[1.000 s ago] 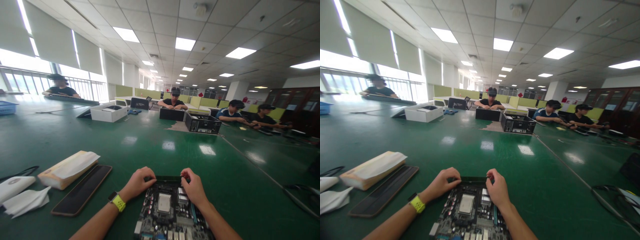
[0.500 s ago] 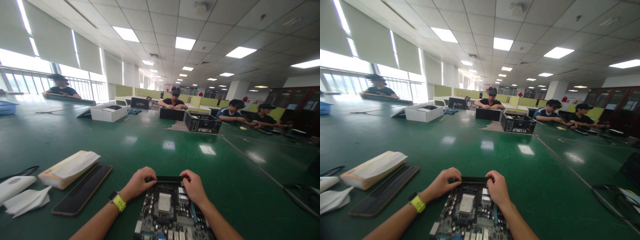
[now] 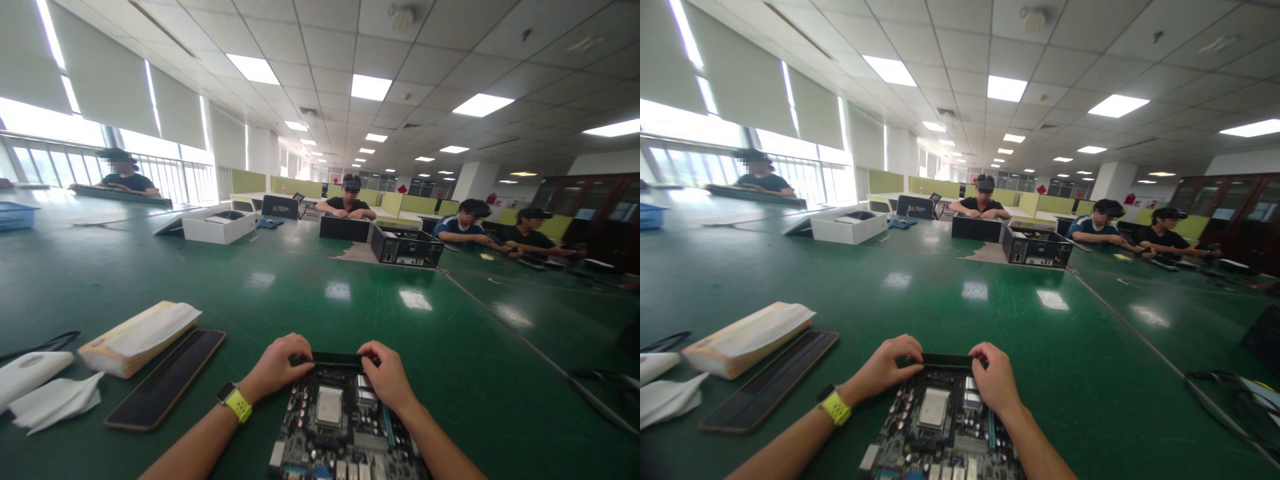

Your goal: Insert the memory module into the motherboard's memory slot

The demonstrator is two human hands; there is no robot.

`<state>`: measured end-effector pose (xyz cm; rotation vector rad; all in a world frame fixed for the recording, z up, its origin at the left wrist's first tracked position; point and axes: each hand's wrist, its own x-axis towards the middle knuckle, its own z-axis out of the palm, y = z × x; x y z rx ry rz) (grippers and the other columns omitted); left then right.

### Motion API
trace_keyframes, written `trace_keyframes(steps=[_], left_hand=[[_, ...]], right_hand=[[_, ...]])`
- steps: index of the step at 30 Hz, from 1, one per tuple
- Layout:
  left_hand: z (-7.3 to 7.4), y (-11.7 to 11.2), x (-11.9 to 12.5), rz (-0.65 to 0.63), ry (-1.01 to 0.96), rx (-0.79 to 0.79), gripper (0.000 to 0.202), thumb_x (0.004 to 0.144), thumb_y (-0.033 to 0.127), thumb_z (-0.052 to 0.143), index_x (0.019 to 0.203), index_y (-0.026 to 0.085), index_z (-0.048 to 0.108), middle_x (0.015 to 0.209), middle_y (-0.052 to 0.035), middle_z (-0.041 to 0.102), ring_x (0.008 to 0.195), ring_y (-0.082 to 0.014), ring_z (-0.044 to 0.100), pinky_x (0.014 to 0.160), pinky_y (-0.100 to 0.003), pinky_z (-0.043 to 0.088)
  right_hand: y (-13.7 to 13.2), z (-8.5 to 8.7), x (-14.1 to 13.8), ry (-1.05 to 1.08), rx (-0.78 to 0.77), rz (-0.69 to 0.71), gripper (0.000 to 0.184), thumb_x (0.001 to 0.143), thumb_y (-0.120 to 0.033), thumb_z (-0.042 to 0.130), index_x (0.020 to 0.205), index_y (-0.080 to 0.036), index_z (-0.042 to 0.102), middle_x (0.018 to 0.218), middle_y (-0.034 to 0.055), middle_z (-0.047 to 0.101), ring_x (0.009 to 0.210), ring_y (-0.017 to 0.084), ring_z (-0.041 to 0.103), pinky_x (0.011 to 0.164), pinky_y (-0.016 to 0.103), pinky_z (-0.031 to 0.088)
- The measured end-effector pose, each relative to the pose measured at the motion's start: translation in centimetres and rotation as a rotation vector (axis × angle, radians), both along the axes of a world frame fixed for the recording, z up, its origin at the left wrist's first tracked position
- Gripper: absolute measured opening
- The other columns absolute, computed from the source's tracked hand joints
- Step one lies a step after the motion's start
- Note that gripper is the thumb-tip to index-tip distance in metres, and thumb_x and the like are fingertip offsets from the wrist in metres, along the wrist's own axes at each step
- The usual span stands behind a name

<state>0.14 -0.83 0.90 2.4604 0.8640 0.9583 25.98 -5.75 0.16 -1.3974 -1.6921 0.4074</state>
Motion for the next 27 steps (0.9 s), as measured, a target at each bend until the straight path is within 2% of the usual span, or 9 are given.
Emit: trace_keyframes(steps=[9,17,22,27], left_hand=[[0.0,0.0,0.0,0.012,0.011,0.018,0.006,0.079,0.022,0.065,0.075,0.019,0.068,0.086,-0.0033,0.067,0.085,-0.0171,0.06,0.079,-0.028,0.046],[0.5,-0.3,-0.1,0.065,0.035,0.074,0.007,0.079,0.026,0.066,0.08,0.02,0.068,0.085,-0.0032,0.068,0.084,-0.0179,0.06,0.078,-0.028,0.047],[0.9,-0.5,0.0,0.086,0.104,0.075,0.009,0.077,0.029,0.068,0.077,0.02,0.068,0.083,-0.0025,0.067,0.082,-0.0182,0.059,0.075,-0.028,0.047],[1.2,-0.6,0.0,0.086,0.136,0.099,0.009,0.076,0.029,0.068,0.073,0.02,0.068,0.081,-0.0018,0.066,0.081,-0.0178,0.059,0.073,-0.026,0.047]], right_hand=[[0.0,0.0,0.0,0.008,-0.006,0.02,0.019,0.074,-0.019,0.051,0.085,-0.019,0.066,0.078,0.0018,0.067,0.072,0.017,0.06,0.07,0.027,0.045],[-0.4,0.4,-0.1,-0.055,0.058,0.037,0.01,0.073,-0.017,0.053,0.07,-0.019,0.062,0.071,0.0008,0.063,0.071,0.016,0.058,0.069,0.026,0.043],[-0.5,0.5,-0.2,-0.112,0.068,0.06,0.011,0.072,-0.017,0.054,0.073,-0.019,0.065,0.076,0.002,0.064,0.075,0.017,0.058,0.072,0.027,0.043],[-0.5,0.6,-0.3,-0.138,0.065,0.07,0.011,0.071,-0.015,0.054,0.066,-0.02,0.063,0.074,0.0015,0.064,0.075,0.017,0.058,0.072,0.026,0.043]])
